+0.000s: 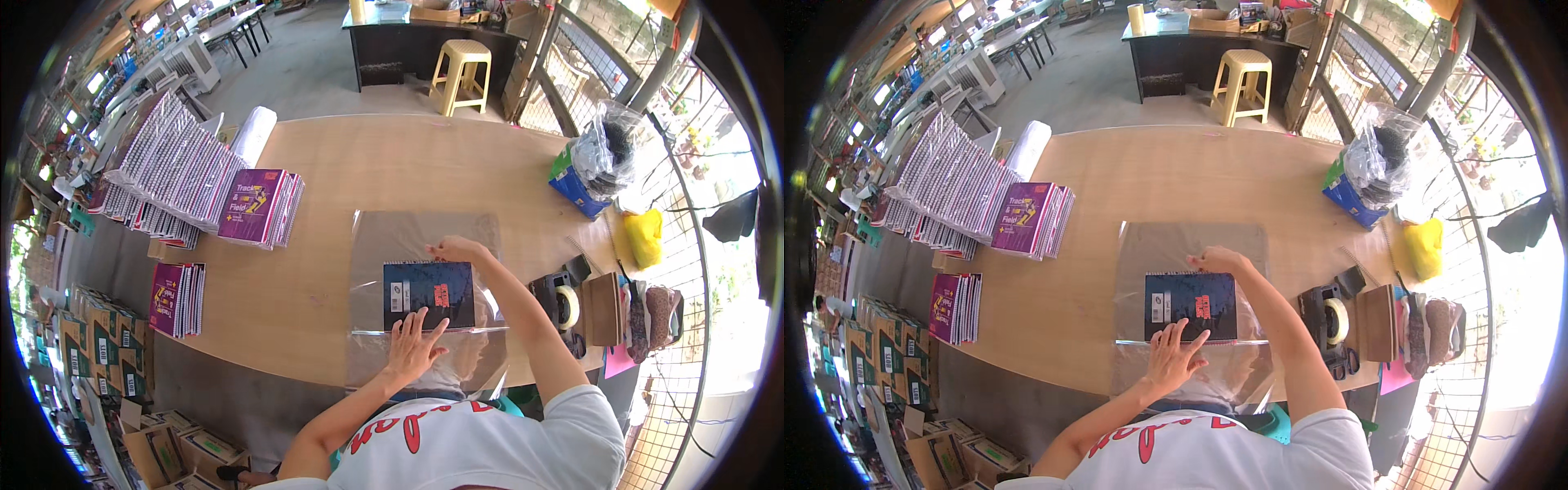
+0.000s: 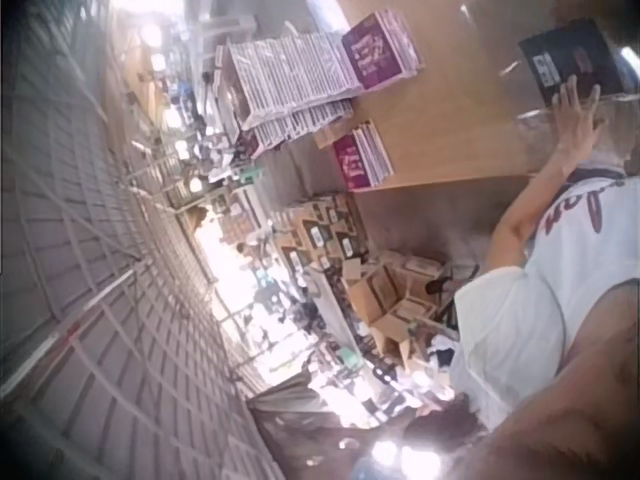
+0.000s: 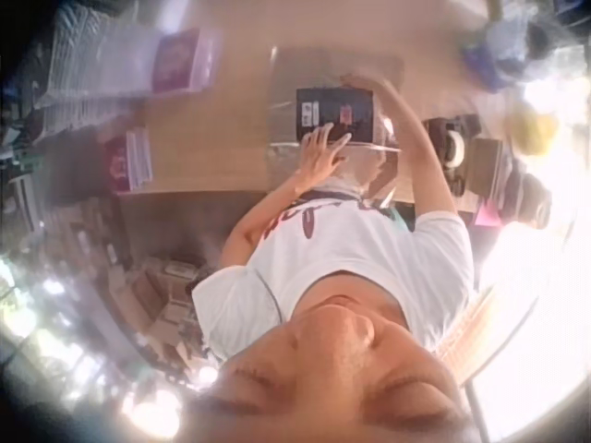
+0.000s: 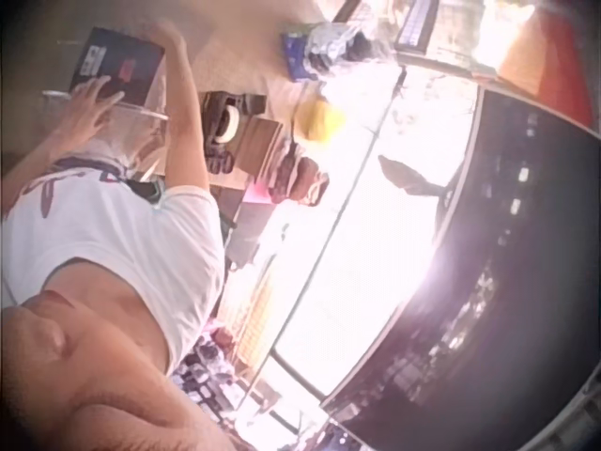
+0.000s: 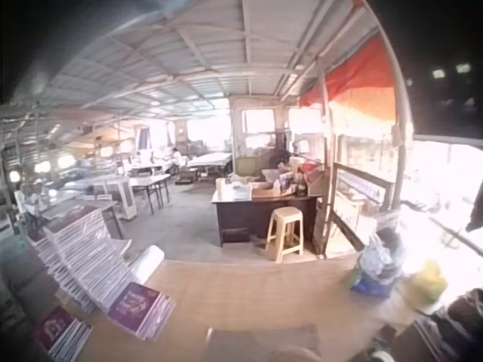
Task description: The person takes books from a stack on a table, places each one onto a plastic sheet, and wraps the plastic around it using adhesive tape from a dispenser.
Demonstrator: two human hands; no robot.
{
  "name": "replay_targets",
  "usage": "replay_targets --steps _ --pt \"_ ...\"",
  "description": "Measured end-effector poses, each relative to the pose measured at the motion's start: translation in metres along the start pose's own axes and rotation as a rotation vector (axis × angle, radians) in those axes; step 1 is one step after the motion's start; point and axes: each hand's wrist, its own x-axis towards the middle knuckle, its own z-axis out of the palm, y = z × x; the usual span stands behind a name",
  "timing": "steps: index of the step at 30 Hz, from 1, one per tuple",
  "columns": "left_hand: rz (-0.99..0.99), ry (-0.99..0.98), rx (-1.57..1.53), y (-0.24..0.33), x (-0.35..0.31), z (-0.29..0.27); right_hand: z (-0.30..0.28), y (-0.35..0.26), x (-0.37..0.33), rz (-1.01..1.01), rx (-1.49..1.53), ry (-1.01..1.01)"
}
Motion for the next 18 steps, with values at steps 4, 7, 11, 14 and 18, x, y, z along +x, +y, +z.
replay_targets --steps 4,7,11,14,18 --pt "-0.020 -0.037 0.001 0.000 -0.006 -0.004 -0.007 -0.018 -0.006 0.083 0.052 -0.083" --pt "-0.035 -0.095 -0.029 0.003 -0.019 -0.005 -0.004 -0.021 -0.009 0.067 0.029 -0.076" --pt "-0.006 -0.077 -0.040 0.009 -0.017 -0.007 0.027 0.016 0.013 0.036 0.144 0.743" --pt "-0.065 -0.111 -0.032 0.011 -0.019 -0.006 0.022 0.006 0.020 -0.058 -0.193 0.932" --pt "-0.083 -0.093 -0.027 0.009 -0.023 -0.006 0.008 -0.004 0.021 -0.257 -0.191 1.011"
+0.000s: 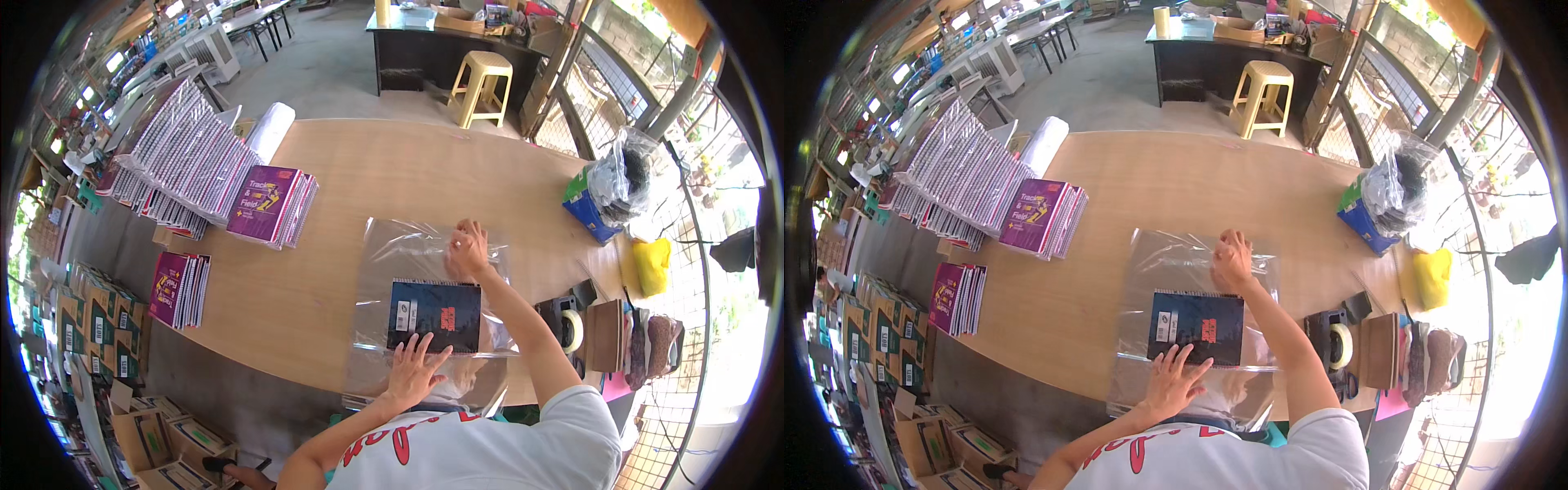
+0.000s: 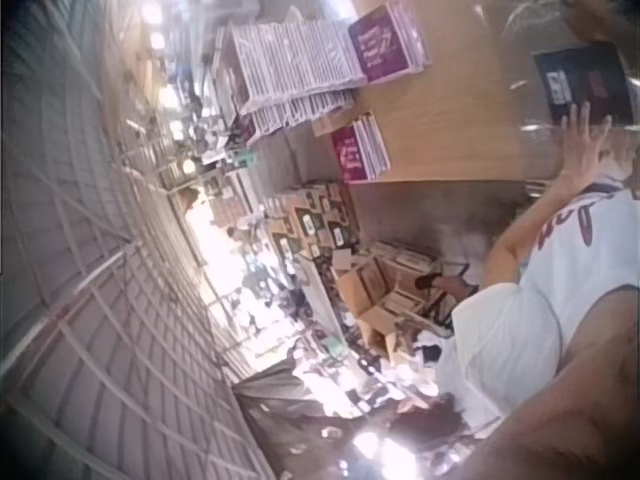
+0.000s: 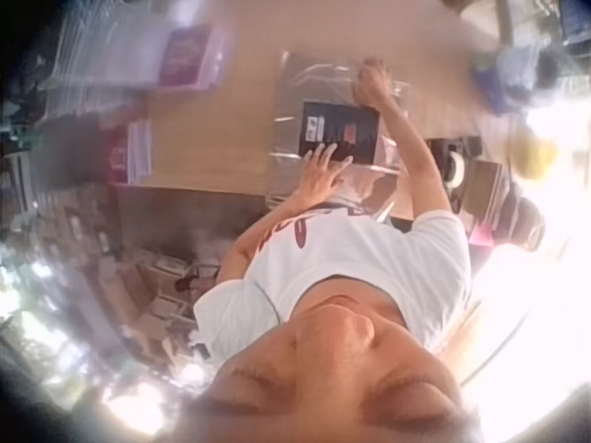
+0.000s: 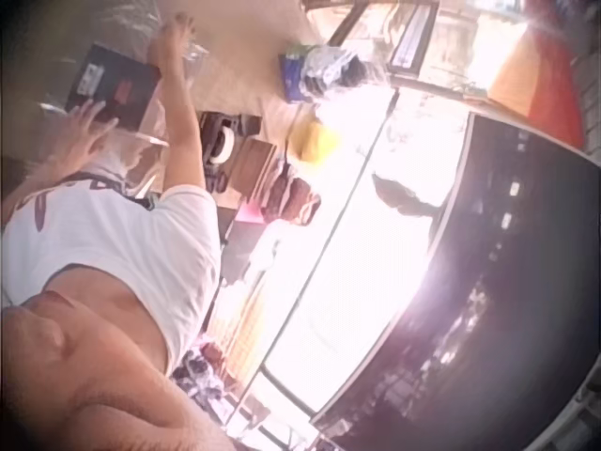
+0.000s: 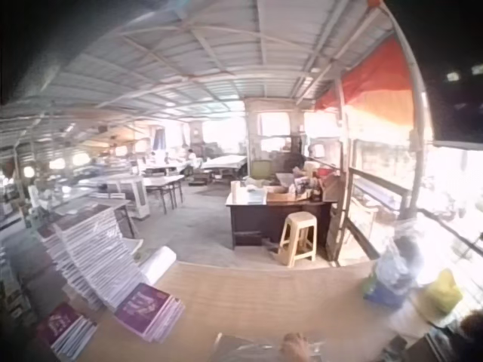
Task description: The person takes books from a stack on a table, places each one onto a plastic sheet, and wraps the plastic around it using adhesive tape from a dispenser.
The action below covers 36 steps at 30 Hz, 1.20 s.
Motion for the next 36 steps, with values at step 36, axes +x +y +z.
replay_targets --steps 36 --pt "-0.450 0.052 -0.638 -0.053 0.058 0.012 -0.111 -0.072 -0.033 -0.626 -0.031 -0.006"
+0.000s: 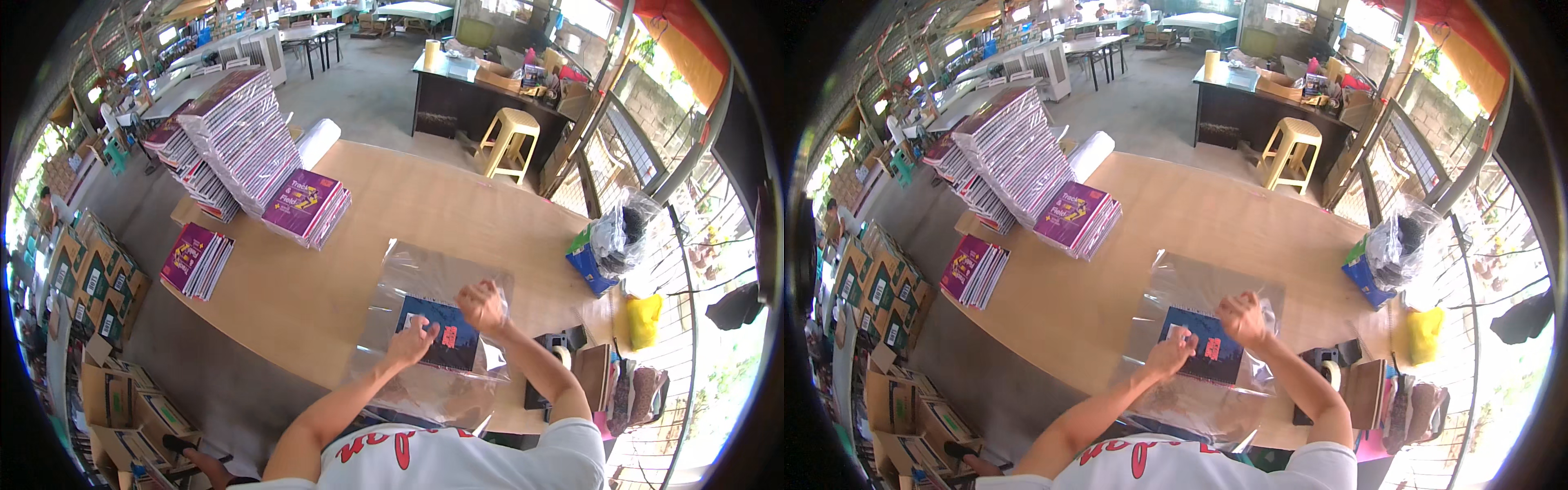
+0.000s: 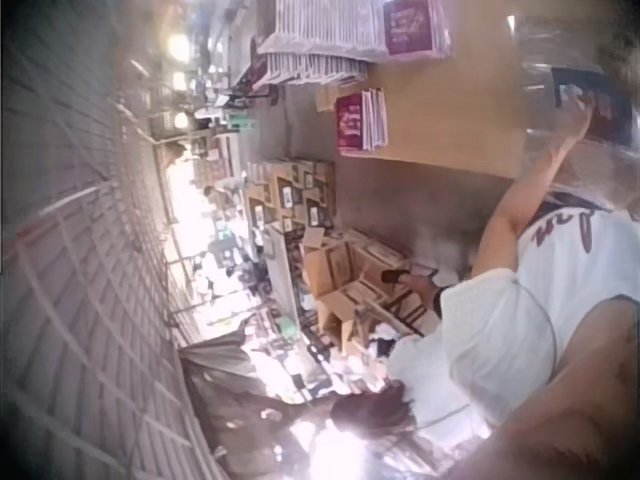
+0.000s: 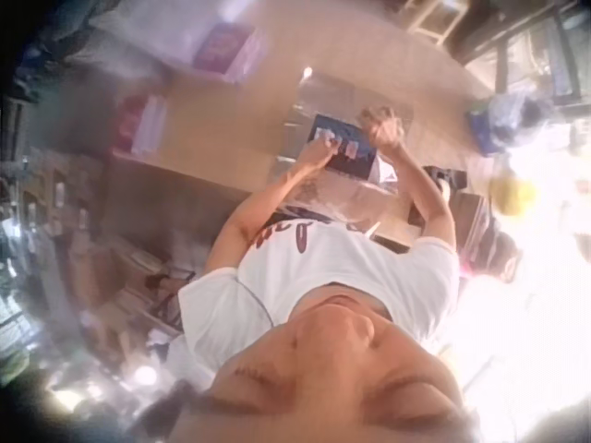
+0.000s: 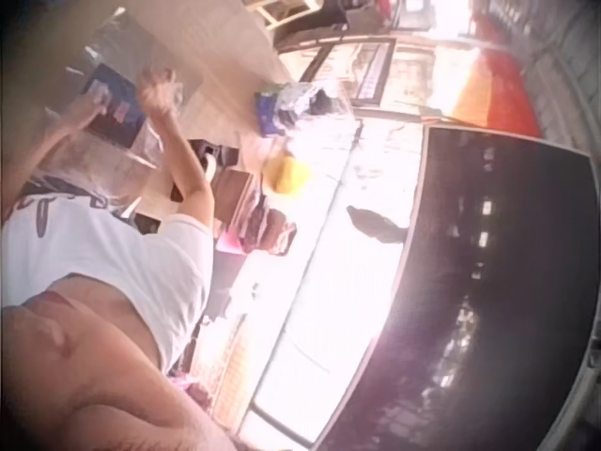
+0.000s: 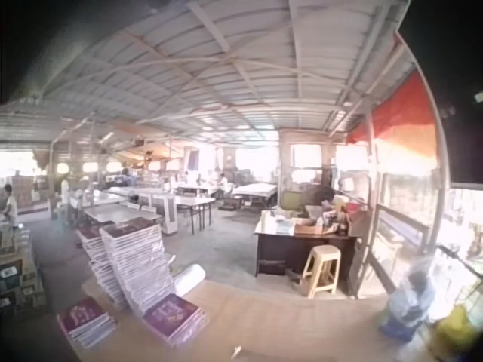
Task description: The person takes books from a stack on a table, places each one onto a plastic sheet, and wraps the plastic around it using adhesive tape from a dispenser.
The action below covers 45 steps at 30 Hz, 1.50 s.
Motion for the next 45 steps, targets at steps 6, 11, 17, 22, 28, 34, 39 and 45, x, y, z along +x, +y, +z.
replay_targets --steps 6,11,17,22,28,34,39,45 --pt "-0.329 -0.093 0.094 0.046 0.029 -0.001 -0.015 -0.047 -0.066 -0.014 0.025 -0.097" --pt "-0.177 0.074 -0.139 -0.006 0.044 0.036 -0.037 -0.020 -0.113 0.378 -0.446 -0.117" --pt "-0.066 0.124 -0.057 -0.045 0.056 0.043 -0.139 -0.045 -0.100 0.592 -0.317 -0.508" --pt "-0.005 0.063 -0.094 -0.036 0.054 0.039 -0.062 -0.104 -0.013 0.375 -0.161 -0.116" --pt "0.312 0.086 0.045 0.021 -0.021 -0.001 0.001 -0.091 -0.042 0.533 0.093 -0.142" --pt "0.593 0.099 0.520 0.010 -0.059 0.002 -0.001 -0.110 -0.046 0.540 0.073 -0.028" --pt "0.558 0.042 0.540 0.004 -0.075 0.014 0.001 -0.118 -0.044 0.583 0.099 -0.026" --pt "0.450 -0.058 0.596 0.009 -0.089 0.021 0.009 -0.130 -0.050 0.612 0.096 -0.004"
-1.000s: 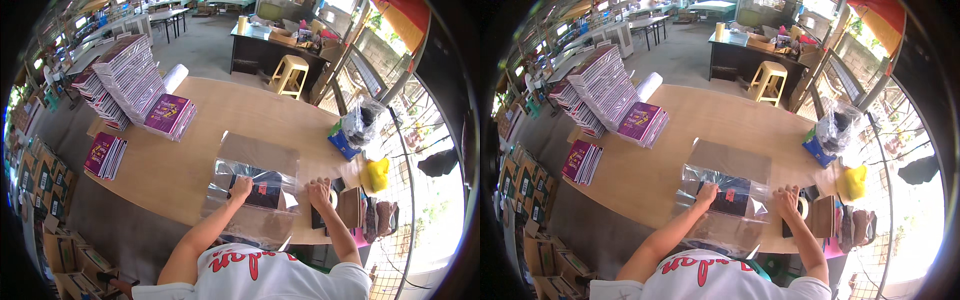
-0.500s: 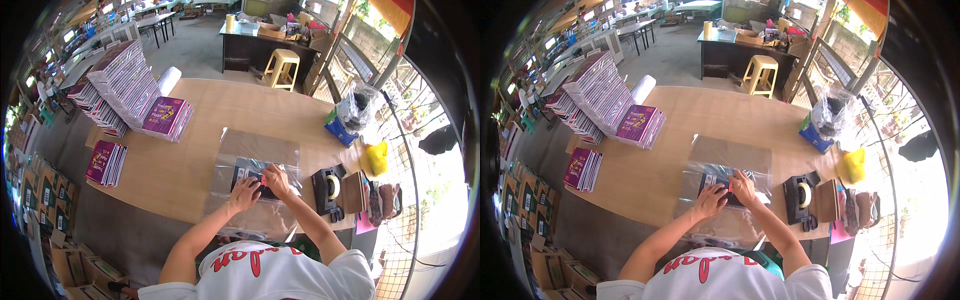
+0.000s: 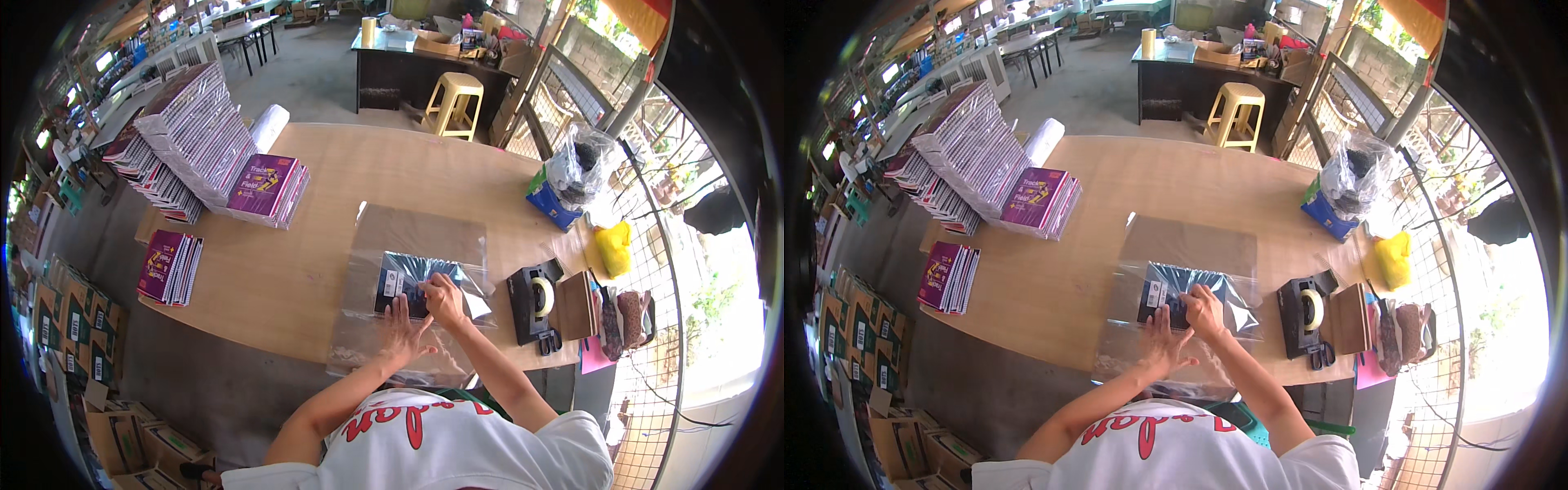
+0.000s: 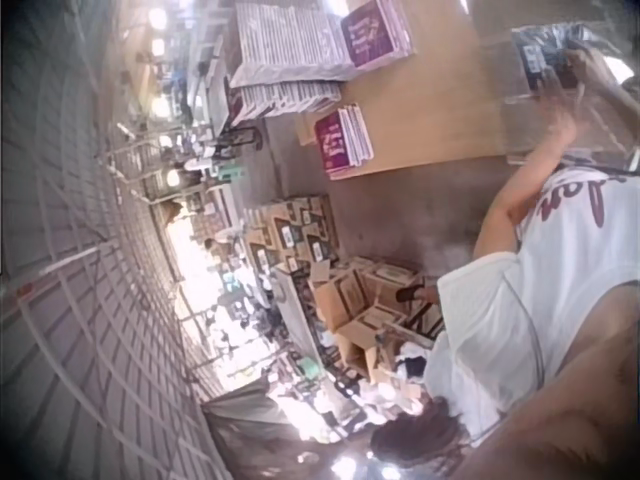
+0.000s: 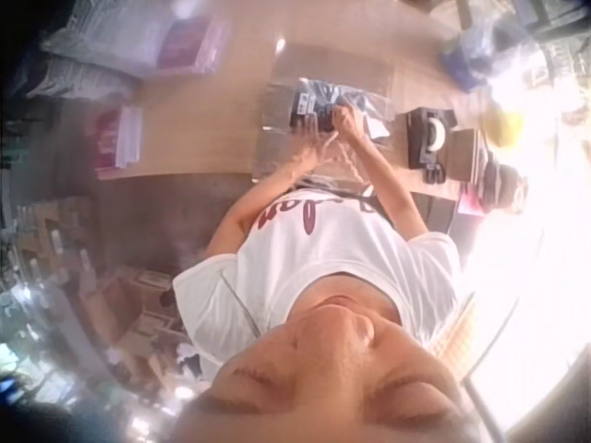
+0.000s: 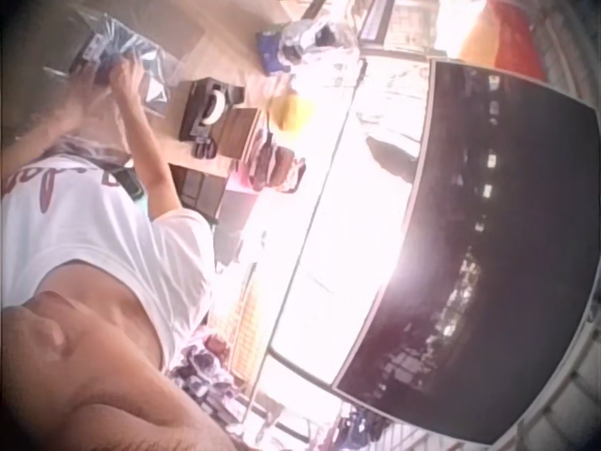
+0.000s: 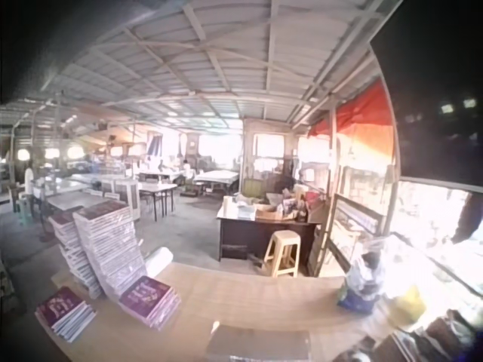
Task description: The person takes books from a stack on a table, places each one onto a plastic sheet, and wraps the plastic around it using adhesive tape from a dispenser.
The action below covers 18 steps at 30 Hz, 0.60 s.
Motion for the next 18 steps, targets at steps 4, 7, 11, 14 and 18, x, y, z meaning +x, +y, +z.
replay_targets --steps 4,7,11,14,18 --pt "-0.080 -0.008 0.164 0.001 0.012 0.023 0.010 0.001 -0.011 -0.014 -0.002 -0.010" --pt "-0.130 -0.008 0.211 -0.001 0.024 0.032 0.008 -0.003 -0.011 0.025 0.008 -0.080" --pt "-0.160 -0.096 0.281 -0.003 0.036 0.033 0.013 -0.005 -0.015 0.036 -0.012 -0.090" --pt "-0.181 -0.082 0.315 0.000 0.044 0.033 0.013 -0.005 -0.016 0.007 -0.037 -0.078" --pt "-0.146 0.049 0.285 -0.002 0.041 0.035 0.017 -0.001 -0.021 -0.024 -0.073 -0.117"
